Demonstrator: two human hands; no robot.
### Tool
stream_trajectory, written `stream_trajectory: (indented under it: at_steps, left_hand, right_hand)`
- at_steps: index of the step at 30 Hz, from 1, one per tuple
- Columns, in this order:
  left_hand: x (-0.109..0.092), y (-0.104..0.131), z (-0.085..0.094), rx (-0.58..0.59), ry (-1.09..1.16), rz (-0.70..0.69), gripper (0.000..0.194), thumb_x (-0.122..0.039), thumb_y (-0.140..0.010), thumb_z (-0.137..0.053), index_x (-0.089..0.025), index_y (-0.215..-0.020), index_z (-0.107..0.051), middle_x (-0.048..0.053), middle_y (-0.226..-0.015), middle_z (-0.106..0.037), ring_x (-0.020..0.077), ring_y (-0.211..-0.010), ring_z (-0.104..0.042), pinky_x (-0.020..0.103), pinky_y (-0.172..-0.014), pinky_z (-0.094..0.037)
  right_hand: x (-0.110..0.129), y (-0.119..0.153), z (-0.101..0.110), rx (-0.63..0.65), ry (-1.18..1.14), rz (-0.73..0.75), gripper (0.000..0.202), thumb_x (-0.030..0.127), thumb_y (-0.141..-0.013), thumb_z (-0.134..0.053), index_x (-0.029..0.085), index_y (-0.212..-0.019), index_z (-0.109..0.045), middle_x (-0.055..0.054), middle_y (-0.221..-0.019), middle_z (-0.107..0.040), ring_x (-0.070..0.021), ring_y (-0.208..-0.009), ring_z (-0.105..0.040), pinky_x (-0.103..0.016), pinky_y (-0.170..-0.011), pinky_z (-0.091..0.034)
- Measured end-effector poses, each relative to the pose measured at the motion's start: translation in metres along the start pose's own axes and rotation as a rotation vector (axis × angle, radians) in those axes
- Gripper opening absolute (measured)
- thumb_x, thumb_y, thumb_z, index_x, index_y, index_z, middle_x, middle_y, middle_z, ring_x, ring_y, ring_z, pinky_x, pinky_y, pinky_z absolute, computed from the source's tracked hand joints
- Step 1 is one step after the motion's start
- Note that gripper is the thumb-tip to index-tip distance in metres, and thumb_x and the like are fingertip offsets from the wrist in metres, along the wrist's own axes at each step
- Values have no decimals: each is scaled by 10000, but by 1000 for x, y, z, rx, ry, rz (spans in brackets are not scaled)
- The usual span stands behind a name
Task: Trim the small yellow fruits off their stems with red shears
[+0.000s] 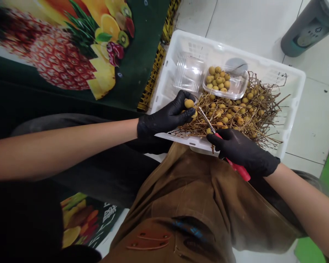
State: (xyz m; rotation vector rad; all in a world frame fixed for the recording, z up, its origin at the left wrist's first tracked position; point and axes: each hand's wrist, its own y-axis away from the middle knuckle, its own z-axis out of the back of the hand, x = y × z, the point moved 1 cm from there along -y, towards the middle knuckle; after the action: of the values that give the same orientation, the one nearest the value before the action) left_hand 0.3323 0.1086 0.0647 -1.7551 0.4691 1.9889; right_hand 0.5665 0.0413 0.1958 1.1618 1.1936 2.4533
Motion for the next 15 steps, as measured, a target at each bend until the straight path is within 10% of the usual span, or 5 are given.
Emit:
stream_trajectory:
  at_steps: [15]
  left_hand:
    - [-23, -8, -24, -106, 635, 385, 369, -392, -1048, -902, -201, -931, -609, -56, -798, -581, 74, -662, -564, 191, -630, -506]
  right_hand:
    - [-7, 6, -8, -110, 343, 155, 435, 608, -1022, -506, 267, -756, -556, -35, -686, -614, -204, -651, -537, -342, -656, -300]
